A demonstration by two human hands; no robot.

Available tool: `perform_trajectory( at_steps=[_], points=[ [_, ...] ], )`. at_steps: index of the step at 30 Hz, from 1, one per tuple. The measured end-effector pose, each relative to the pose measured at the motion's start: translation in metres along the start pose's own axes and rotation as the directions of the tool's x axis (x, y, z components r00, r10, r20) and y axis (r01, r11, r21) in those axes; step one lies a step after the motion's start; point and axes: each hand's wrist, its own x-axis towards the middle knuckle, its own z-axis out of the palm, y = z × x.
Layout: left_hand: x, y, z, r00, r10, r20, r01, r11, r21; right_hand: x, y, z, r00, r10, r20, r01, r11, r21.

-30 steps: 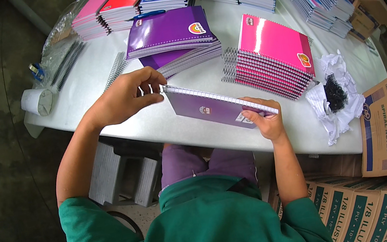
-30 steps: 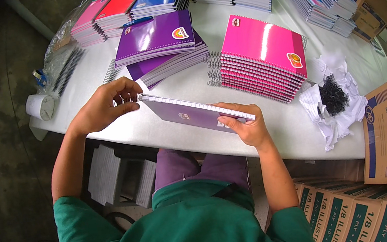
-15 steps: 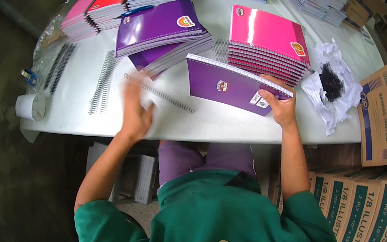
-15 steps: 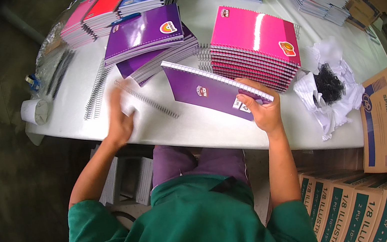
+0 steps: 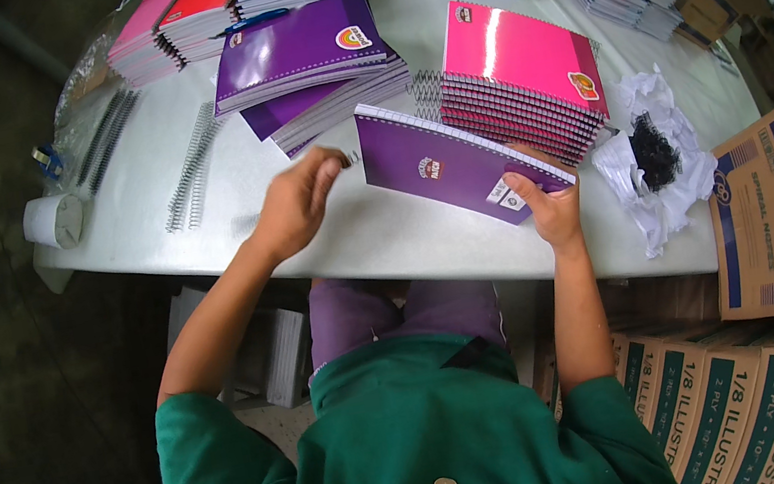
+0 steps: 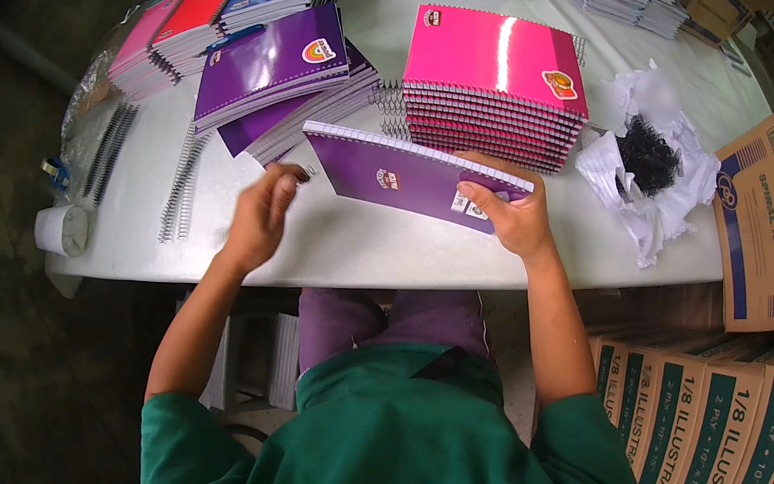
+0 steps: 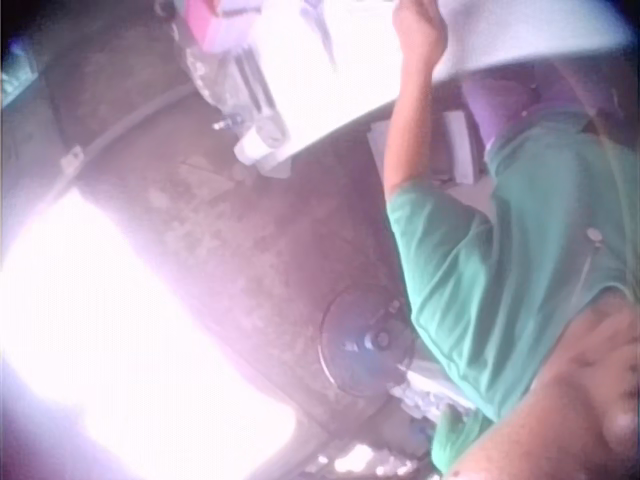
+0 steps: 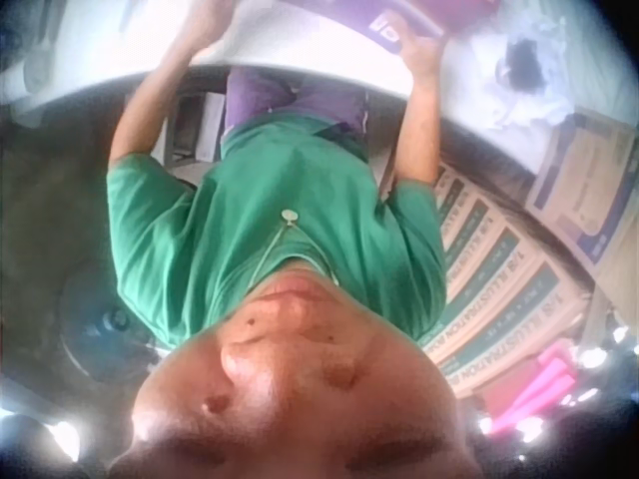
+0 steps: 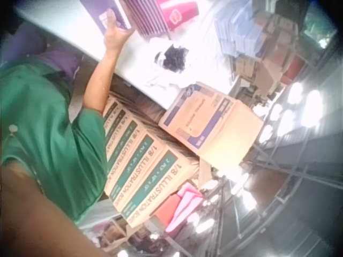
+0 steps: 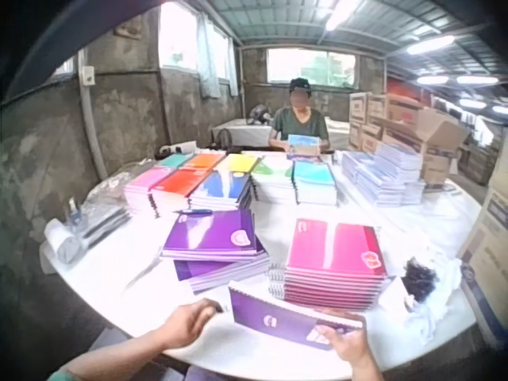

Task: The person threads a metal spiral coil through the holes of several purple notebooks by hand and places them into a cardboard box.

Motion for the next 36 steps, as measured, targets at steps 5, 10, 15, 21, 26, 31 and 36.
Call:
perform_trajectory(
  at_steps=[5, 10, 15, 21, 26, 31, 36],
  points=[
    [0.022, 0.033, -0.026, 0.995, -0.075, 0.069, 0.088, 0.972, -0.218, -0.002, 0.001, -0.001, 1.000, 0.017, 0.004, -0.017, 1.000, 0.013],
    [0.029, 0.032, -0.028, 0.992, -0.063, 0.109, 0.074, 0.992, -0.103, -0.001, -0.001, 0.000, 1.000, -0.008, 0.024, 0.008, 1.000, 0.014],
    [0.031, 0.027, -0.022, 1.000, -0.018, 0.016, 0.020, 0.994, -0.109, -0.001, 0.001, -0.004, 0.998, 0.017, 0.057, -0.017, 1.000, 0.009],
    [0.035, 0.035, -0.027, 0.996, -0.084, 0.041, 0.083, 0.996, 0.015, -0.001, 0.000, -0.006, 0.996, -0.008, 0.090, 0.007, 1.000, 0.007],
    [0.032, 0.035, -0.040, 0.990, 0.035, 0.133, -0.010, 0.984, -0.179, -0.001, -0.007, -0.005, 0.988, -0.078, 0.133, 0.077, 0.997, 0.012],
    [0.008, 0.053, -0.062, 0.947, -0.097, 0.307, 0.210, 0.909, -0.360, -0.008, -0.011, 0.006, 0.968, -0.134, 0.211, 0.131, 0.991, 0.031],
    [-0.012, 0.052, -0.060, 0.897, -0.160, 0.412, 0.299, 0.906, -0.299, -0.004, -0.010, 0.018, 0.942, -0.192, 0.276, 0.177, 0.981, 0.078]
  ],
)
